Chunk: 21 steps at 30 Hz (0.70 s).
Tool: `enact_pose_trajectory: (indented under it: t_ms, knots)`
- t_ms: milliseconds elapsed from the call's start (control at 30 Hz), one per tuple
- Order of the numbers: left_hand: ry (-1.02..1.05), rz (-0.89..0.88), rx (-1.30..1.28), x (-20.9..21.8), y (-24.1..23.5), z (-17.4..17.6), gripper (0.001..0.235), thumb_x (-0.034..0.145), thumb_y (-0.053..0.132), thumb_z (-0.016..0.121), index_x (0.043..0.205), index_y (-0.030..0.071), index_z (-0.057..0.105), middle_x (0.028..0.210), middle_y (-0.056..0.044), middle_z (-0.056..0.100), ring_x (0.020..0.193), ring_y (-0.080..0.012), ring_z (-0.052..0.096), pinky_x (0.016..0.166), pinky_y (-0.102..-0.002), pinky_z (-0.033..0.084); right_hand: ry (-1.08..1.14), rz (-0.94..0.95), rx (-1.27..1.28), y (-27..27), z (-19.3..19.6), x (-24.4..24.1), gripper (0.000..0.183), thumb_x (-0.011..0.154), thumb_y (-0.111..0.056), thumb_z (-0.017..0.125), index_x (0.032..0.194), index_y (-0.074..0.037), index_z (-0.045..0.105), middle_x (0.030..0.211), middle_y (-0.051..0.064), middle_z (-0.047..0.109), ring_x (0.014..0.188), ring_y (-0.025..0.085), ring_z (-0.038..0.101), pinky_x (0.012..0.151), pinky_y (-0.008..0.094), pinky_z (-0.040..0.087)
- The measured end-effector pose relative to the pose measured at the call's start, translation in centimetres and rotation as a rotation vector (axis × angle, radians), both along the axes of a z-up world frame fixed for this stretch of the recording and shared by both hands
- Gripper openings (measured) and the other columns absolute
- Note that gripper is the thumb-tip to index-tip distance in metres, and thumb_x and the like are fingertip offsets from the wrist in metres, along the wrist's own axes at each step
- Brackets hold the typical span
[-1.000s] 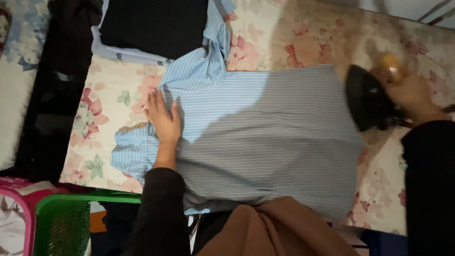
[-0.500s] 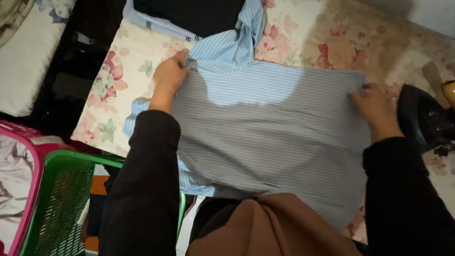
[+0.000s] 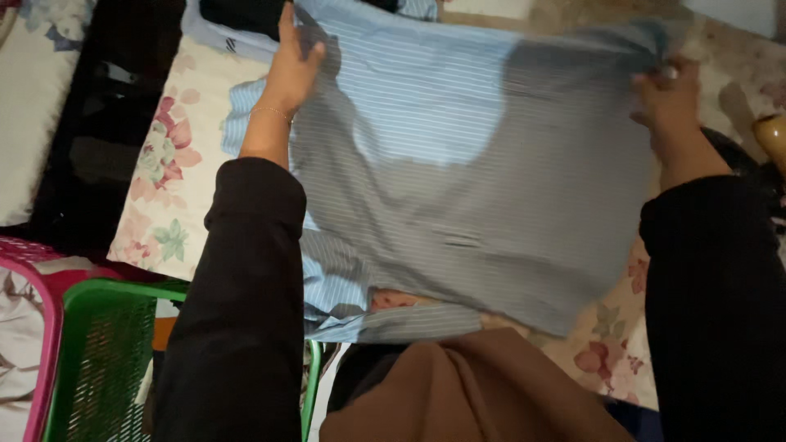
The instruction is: The person irons a striped blue shirt on an ironing board, smoothing out the sleeves and main body before folding it into a compact rectangular shape.
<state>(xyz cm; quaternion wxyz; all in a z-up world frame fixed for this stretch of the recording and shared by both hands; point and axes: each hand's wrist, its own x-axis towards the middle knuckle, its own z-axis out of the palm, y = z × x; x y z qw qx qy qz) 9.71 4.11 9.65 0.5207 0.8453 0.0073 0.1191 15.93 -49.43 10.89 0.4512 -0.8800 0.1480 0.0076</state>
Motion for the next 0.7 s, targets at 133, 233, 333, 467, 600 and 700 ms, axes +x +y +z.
enact_pose_trajectory:
  t_ms: [133, 233, 333, 467, 600, 700]
  knots:
    - [-0.057, -0.043, 0.242, -4.8, -0.4, -3.0, 0.066, 0.107, 0.019, 0.067, 0.153, 0.014, 0.019, 0.152, -0.022, 0.050, 0.139, -0.0404, 0.048, 0.112, -0.048, 0.041, 0.034, 0.160, -0.146, -0.6, -1.3, -3.5, 0.063, 0.104, -0.020, 0.067, 0.153, -0.016, 0.027, 0.148, 0.021, 0.043, 0.130, 0.036, 0.049, 0.098, 0.051, 0.045]
    - [-0.214, -0.012, 0.372, -12.9, -1.6, -1.2, 0.031, 0.102, 0.024, 0.066, 0.123, 0.004, 0.056, 0.123, -0.016, 0.066, 0.113, -0.0368, 0.061, 0.100, -0.048, 0.043, -0.242, 0.397, -0.425, -3.7, -6.3, -11.5, 0.055, 0.099, -0.021, 0.068, 0.146, 0.000, 0.051, 0.135, 0.024, 0.061, 0.120, 0.040, 0.059, 0.097, 0.052, 0.044]
    - [-0.149, -0.124, 0.361, -22.7, -2.0, -3.0, 0.031, 0.090, 0.044, 0.073, 0.099, 0.015, 0.068, 0.102, -0.006, 0.069, 0.100, -0.0305, 0.065, 0.094, -0.045, 0.044, -0.450, 0.635, -0.392, -4.4, -9.1, -21.9, 0.037, 0.091, -0.025, 0.074, 0.123, -0.007, 0.067, 0.126, 0.016, 0.066, 0.118, 0.036, 0.061, 0.105, 0.048, 0.043]
    - [-0.103, -0.513, 0.625, -32.4, -2.1, -5.1, 0.059, 0.068, 0.068, 0.081, 0.112, 0.030, 0.070, 0.110, -0.001, 0.066, 0.110, -0.0276, 0.060, 0.091, -0.048, 0.044, -0.390, 0.853, -0.347, -3.9, -8.5, -32.0, 0.052, 0.068, -0.047, 0.087, 0.104, -0.012, 0.074, 0.106, 0.010, 0.076, 0.100, 0.034, 0.071, 0.089, 0.047, 0.054]
    - [0.026, -0.562, 0.834, -35.7, -0.7, -8.0, 0.066, 0.064, 0.051, 0.086, 0.124, 0.034, 0.063, 0.140, -0.003, 0.056, 0.139, -0.0320, 0.044, 0.106, -0.060, 0.032, -0.370, 1.016, -0.525, -7.0, -11.6, -35.5, 0.080, 0.067, -0.064, 0.079, 0.125, -0.011, 0.063, 0.122, 0.014, 0.066, 0.108, 0.036, 0.066, 0.090, 0.050, 0.050]
    - [-0.065, -0.573, 0.865, -36.5, 0.0, -10.2, 0.018, 0.085, 0.038, 0.067, 0.099, 0.028, 0.063, 0.130, 0.000, 0.061, 0.134, -0.0268, 0.050, 0.106, -0.055, 0.034, -0.396, 0.918, -0.566, -8.0, -12.8, -35.8, 0.041, 0.069, -0.031, 0.079, 0.105, -0.015, 0.069, 0.106, 0.010, 0.068, 0.094, 0.035, 0.067, 0.084, 0.048, 0.053]
